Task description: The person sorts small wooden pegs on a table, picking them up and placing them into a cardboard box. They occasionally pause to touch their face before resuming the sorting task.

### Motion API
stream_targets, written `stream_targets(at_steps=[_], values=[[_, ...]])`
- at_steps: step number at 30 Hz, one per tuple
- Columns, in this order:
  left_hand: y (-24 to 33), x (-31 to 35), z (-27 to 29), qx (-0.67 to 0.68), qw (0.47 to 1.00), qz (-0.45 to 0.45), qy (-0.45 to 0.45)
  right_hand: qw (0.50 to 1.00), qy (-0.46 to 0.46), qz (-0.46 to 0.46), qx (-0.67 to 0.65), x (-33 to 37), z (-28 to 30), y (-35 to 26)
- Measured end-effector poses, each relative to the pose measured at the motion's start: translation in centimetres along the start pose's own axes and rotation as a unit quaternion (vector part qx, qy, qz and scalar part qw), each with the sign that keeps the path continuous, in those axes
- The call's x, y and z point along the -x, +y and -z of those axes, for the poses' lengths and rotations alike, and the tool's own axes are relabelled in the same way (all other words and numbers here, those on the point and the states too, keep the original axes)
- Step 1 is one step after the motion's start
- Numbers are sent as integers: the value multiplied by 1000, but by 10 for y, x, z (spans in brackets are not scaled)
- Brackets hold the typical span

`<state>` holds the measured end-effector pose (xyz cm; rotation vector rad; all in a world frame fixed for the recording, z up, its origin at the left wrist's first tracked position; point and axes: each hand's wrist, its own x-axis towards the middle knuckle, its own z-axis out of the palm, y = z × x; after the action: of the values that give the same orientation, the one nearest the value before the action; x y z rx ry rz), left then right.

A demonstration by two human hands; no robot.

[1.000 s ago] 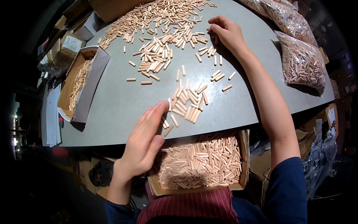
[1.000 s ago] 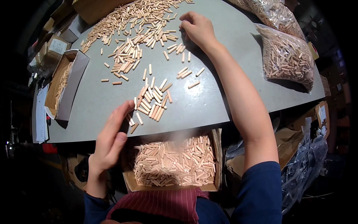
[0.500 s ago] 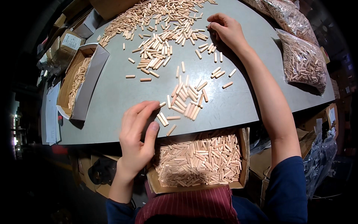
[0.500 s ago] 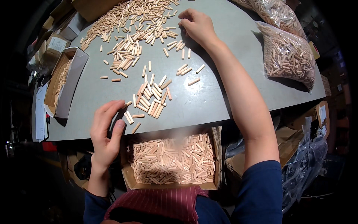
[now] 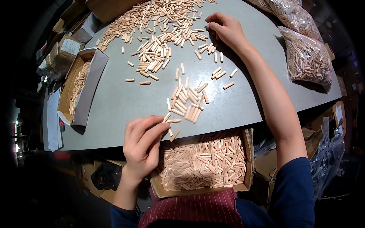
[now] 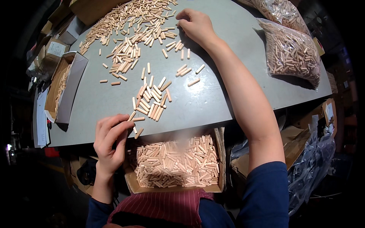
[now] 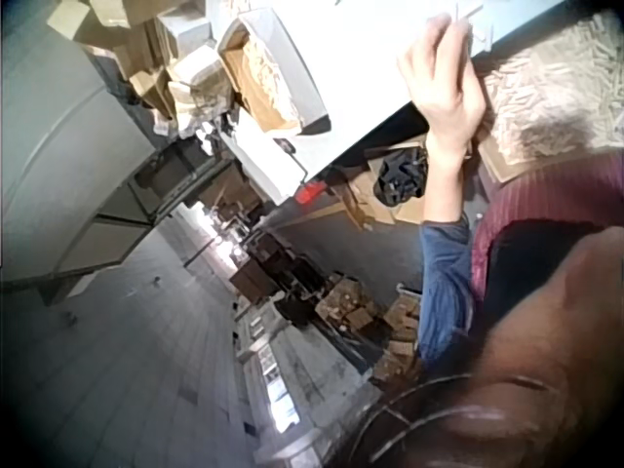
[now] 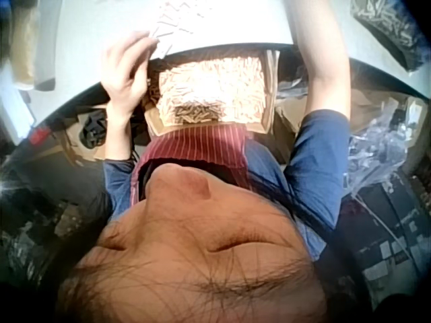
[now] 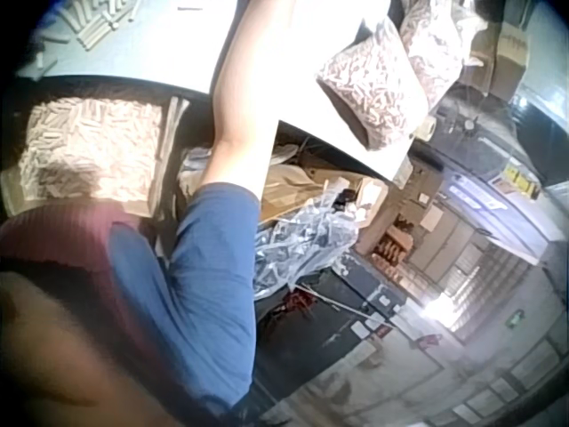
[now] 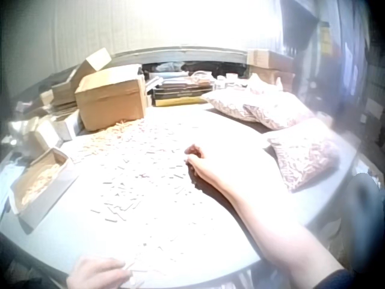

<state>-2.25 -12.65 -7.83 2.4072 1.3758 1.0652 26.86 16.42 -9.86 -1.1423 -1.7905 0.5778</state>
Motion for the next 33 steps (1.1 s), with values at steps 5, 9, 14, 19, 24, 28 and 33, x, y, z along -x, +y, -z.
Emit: stream_targets(at_steps=[5, 9, 14, 19, 24, 28, 33], values=[[2, -2, 6, -49, 997, -48, -46, 1000, -7, 8, 16, -1, 1, 2], [1, 5, 8, 63, 996, 68, -18, 1000, 27, -3, -14, -1, -2, 3], [-2, -6, 6, 133, 981, 142, 17, 1000, -1, -9, 9, -1, 0, 3], [2, -20, 9, 48, 993, 86, -64, 1000, -2, 2, 9, -1, 1, 2], [8, -31, -2, 17, 994, -18, -109, 1000, 18, 14, -5, -2, -1, 4], [17, -35, -8, -46, 981, -86, -166, 1000, 11, 1, 13, -1, -1, 1], [16, -28, -10, -67, 968, -115, -212, 999, 9, -31, -20, 0, 2, -4]])
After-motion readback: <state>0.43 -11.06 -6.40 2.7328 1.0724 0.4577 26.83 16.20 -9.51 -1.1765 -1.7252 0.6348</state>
